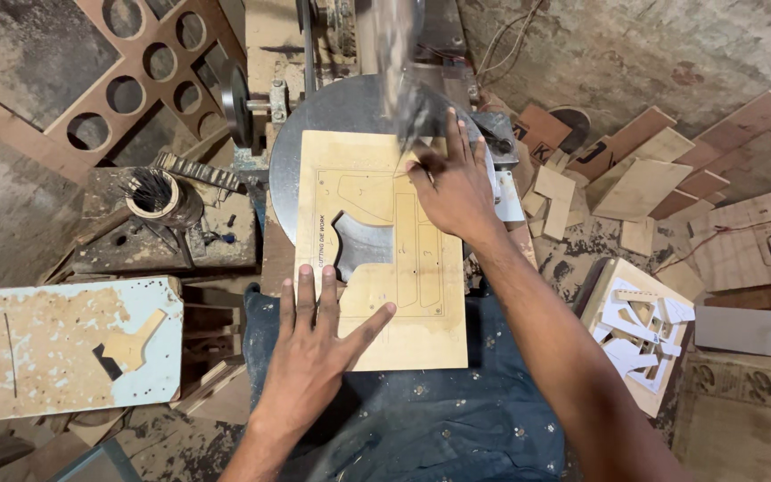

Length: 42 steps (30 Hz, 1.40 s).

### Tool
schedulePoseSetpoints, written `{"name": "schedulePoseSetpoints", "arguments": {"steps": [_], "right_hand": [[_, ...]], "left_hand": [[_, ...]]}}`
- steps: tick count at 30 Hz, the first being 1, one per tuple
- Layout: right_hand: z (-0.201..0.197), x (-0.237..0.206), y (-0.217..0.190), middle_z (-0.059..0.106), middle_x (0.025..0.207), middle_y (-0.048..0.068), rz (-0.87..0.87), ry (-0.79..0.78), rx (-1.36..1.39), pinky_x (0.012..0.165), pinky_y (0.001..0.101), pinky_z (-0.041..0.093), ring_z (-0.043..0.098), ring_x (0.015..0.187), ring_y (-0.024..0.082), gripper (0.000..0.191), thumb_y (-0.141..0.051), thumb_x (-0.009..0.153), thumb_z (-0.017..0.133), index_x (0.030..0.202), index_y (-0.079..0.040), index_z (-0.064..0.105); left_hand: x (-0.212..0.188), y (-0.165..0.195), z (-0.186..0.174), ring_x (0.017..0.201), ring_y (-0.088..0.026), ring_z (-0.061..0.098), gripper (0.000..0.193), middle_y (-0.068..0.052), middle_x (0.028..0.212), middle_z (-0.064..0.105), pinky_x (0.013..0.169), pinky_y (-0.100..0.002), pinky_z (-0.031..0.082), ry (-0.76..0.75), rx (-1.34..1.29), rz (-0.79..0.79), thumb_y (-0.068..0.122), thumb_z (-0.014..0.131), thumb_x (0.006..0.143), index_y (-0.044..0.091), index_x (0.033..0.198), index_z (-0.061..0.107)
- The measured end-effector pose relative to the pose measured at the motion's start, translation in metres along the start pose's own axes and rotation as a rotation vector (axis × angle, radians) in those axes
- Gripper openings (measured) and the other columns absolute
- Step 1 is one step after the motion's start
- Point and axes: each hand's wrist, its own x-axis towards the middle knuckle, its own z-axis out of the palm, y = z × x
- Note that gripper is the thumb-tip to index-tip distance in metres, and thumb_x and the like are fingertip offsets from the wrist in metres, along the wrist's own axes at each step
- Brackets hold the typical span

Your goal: The person uses a band saw to cut a pre-drawn shape out of a rectangular wooden board. They guide the wood along the blade, rotate the board to follow curves, and remove the cut piece after completion.

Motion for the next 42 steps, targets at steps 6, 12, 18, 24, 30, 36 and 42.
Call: {"name": "schedulePoseSetpoints", "arguments": {"steps": [6,12,18,24,30,36,42], "right_hand": [[0.002,0.002,0.002,0.014,0.169,0.025,-0.067,0.092,0.059,0.125,0.0576,0.011,0.019,0.156,0.042,0.048,-0.041,0.098,0.056,0.129,-0.009,0.072],[0.003,0.001,0.0,0.017,0.17,0.024,-0.057,0.11,0.015,0.127,0.0564,0.011,0.021,0.156,0.043,0.047,-0.045,0.102,0.057,0.13,-0.011,0.07],[0.003,0.004,0.0,0.016,0.166,0.03,-0.099,0.111,0.048,0.124,0.0587,0.005,0.017,0.154,0.047,0.049,-0.032,0.094,0.056,0.138,-0.015,0.069],[0.002,0.008,0.002,0.015,0.169,0.027,-0.127,0.133,0.029,0.124,0.0579,0.007,0.02,0.154,0.048,0.042,-0.035,0.098,0.058,0.133,-0.014,0.072],[0.001,0.013,0.002,0.016,0.172,0.015,0.033,0.076,0.091,0.124,0.0505,0.014,0.016,0.149,0.049,0.039,-0.042,0.099,0.061,0.12,-0.012,0.074],[0.004,0.018,0.006,0.018,0.171,0.016,-0.046,0.106,0.054,0.128,0.0523,0.011,0.021,0.157,0.038,0.035,-0.04,0.096,0.063,0.115,-0.015,0.078],[0.003,0.02,0.005,0.017,0.173,0.017,0.001,0.05,0.013,0.13,0.0521,0.011,0.02,0.16,0.037,0.03,-0.036,0.095,0.062,0.107,-0.015,0.079]], "left_hand": [[0.003,0.001,-0.001,0.144,-0.06,0.022,0.089,-0.038,0.152,0.03,0.113,-0.074,0.021,0.019,0.003,-0.013,-0.008,0.055,0.079,0.041,0.152,0.041],[0.006,-0.008,0.0,0.143,-0.057,0.026,0.092,-0.036,0.15,0.033,0.115,-0.07,0.023,0.03,0.039,-0.016,-0.008,0.055,0.078,0.045,0.151,0.04],[0.005,-0.009,0.001,0.142,-0.058,0.026,0.093,-0.038,0.148,0.033,0.114,-0.07,0.022,0.011,0.015,-0.032,-0.009,0.055,0.075,0.045,0.149,0.04],[0.008,-0.003,0.003,0.143,-0.059,0.024,0.091,-0.038,0.149,0.034,0.114,-0.072,0.021,0.022,0.006,-0.041,-0.008,0.055,0.079,0.043,0.153,0.04],[0.009,0.004,0.004,0.144,-0.061,0.022,0.086,-0.04,0.15,0.03,0.114,-0.072,0.019,0.064,-0.027,-0.045,-0.008,0.054,0.08,0.04,0.151,0.043],[0.012,0.005,0.004,0.146,-0.059,0.018,0.09,-0.038,0.152,0.028,0.116,-0.071,0.017,0.04,-0.032,-0.069,-0.012,0.053,0.077,0.041,0.151,0.044],[0.012,0.004,0.007,0.147,-0.059,0.016,0.091,-0.039,0.155,0.025,0.116,-0.072,0.017,0.047,-0.051,-0.068,-0.013,0.053,0.078,0.04,0.151,0.044]]}}
